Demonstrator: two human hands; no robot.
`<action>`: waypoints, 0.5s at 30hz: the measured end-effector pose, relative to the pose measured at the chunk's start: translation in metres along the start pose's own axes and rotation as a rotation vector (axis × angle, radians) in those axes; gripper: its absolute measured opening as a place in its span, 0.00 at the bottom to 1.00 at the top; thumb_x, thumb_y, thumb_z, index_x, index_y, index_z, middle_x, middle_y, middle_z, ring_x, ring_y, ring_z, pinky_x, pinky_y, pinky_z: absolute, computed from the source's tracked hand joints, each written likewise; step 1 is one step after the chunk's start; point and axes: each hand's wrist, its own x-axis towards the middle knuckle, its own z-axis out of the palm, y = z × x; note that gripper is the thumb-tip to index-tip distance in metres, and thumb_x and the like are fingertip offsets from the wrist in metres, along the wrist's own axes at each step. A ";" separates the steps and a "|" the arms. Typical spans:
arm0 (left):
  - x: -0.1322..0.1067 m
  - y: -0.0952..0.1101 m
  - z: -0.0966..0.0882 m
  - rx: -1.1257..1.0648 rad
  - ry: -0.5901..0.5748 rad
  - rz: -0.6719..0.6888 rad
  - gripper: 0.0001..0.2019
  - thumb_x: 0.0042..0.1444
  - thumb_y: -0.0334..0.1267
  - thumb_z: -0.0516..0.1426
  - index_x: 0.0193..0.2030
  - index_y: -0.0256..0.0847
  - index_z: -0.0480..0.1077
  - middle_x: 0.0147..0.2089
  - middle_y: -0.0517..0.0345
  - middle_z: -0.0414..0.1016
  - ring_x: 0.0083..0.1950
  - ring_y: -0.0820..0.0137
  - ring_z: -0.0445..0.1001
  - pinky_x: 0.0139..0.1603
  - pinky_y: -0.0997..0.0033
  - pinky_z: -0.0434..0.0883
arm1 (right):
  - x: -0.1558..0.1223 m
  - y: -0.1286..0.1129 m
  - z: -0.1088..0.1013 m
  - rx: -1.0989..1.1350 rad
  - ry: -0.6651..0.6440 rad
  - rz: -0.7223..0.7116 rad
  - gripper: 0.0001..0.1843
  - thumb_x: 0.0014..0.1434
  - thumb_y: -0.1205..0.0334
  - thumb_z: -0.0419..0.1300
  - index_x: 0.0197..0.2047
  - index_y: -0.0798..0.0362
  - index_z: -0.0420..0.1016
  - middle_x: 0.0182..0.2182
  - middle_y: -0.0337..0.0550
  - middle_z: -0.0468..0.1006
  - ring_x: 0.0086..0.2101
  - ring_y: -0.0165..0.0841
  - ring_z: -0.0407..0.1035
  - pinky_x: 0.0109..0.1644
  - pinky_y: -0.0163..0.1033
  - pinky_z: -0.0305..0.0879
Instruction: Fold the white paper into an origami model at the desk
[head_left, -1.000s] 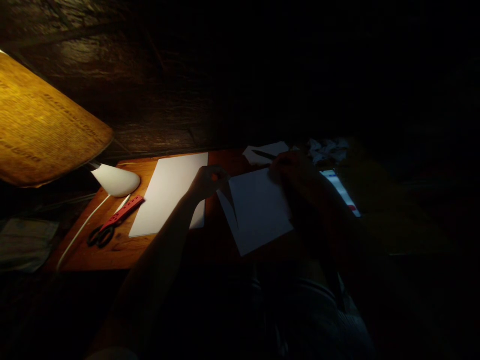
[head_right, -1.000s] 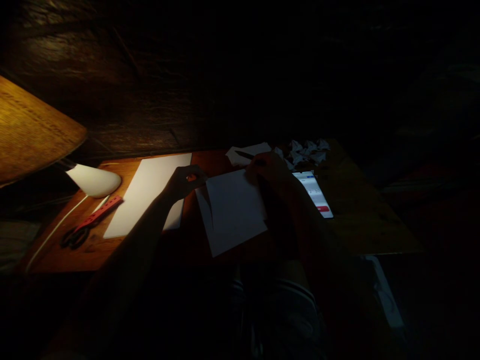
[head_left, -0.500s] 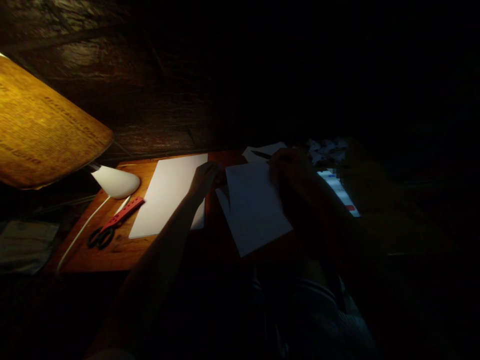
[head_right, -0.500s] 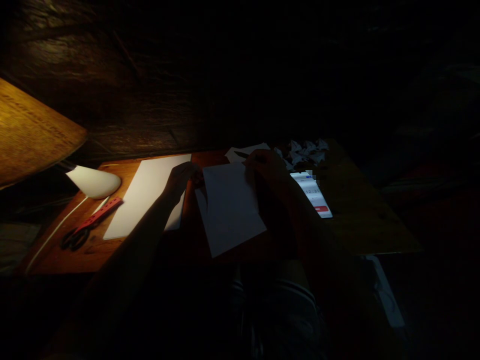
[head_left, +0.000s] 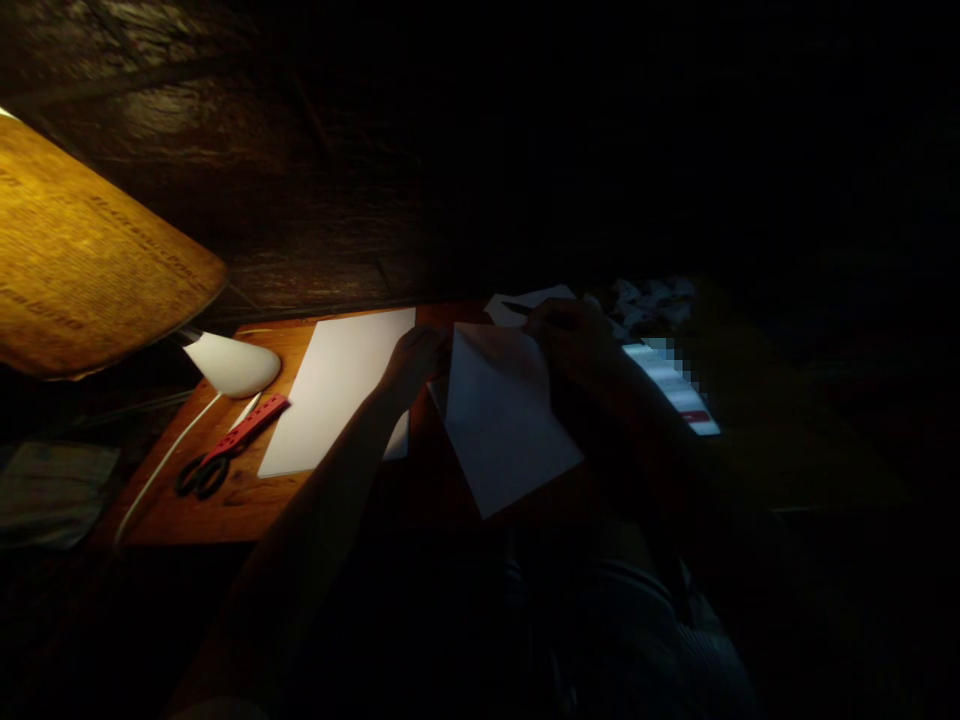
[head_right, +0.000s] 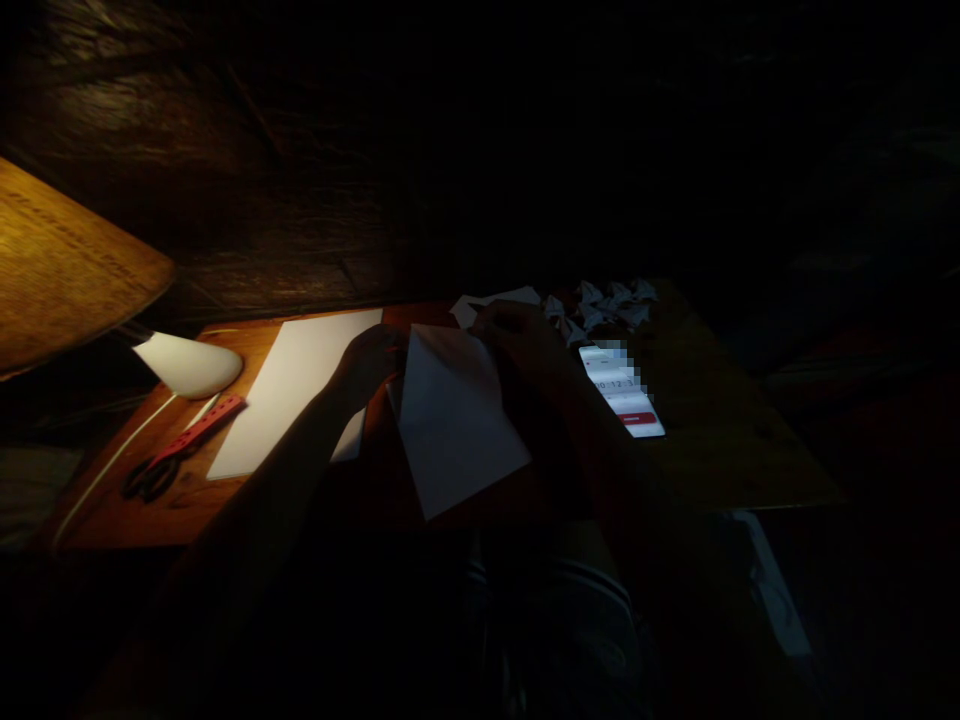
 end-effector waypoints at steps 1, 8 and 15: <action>0.001 0.000 -0.001 -0.031 -0.002 -0.022 0.08 0.61 0.37 0.65 0.33 0.39 0.73 0.31 0.59 0.76 0.28 0.72 0.77 0.29 0.75 0.72 | -0.001 -0.002 0.001 0.018 -0.021 0.004 0.10 0.56 0.54 0.70 0.30 0.50 0.78 0.28 0.37 0.75 0.30 0.31 0.66 0.38 0.39 0.64; 0.010 -0.008 -0.009 -0.047 -0.128 -0.124 0.15 0.63 0.47 0.65 0.31 0.41 0.71 0.30 0.52 0.78 0.41 0.58 0.84 0.39 0.63 0.81 | -0.002 -0.001 0.001 0.039 -0.132 0.007 0.18 0.54 0.44 0.74 0.30 0.50 0.78 0.31 0.39 0.78 0.34 0.32 0.70 0.42 0.41 0.68; 0.010 -0.010 -0.014 0.066 -0.060 -0.033 0.09 0.52 0.40 0.67 0.32 0.39 0.74 0.27 0.56 0.78 0.33 0.62 0.82 0.34 0.66 0.78 | -0.007 -0.002 0.001 -0.004 -0.152 0.089 0.22 0.63 0.37 0.67 0.37 0.49 0.81 0.37 0.42 0.82 0.40 0.37 0.76 0.49 0.45 0.72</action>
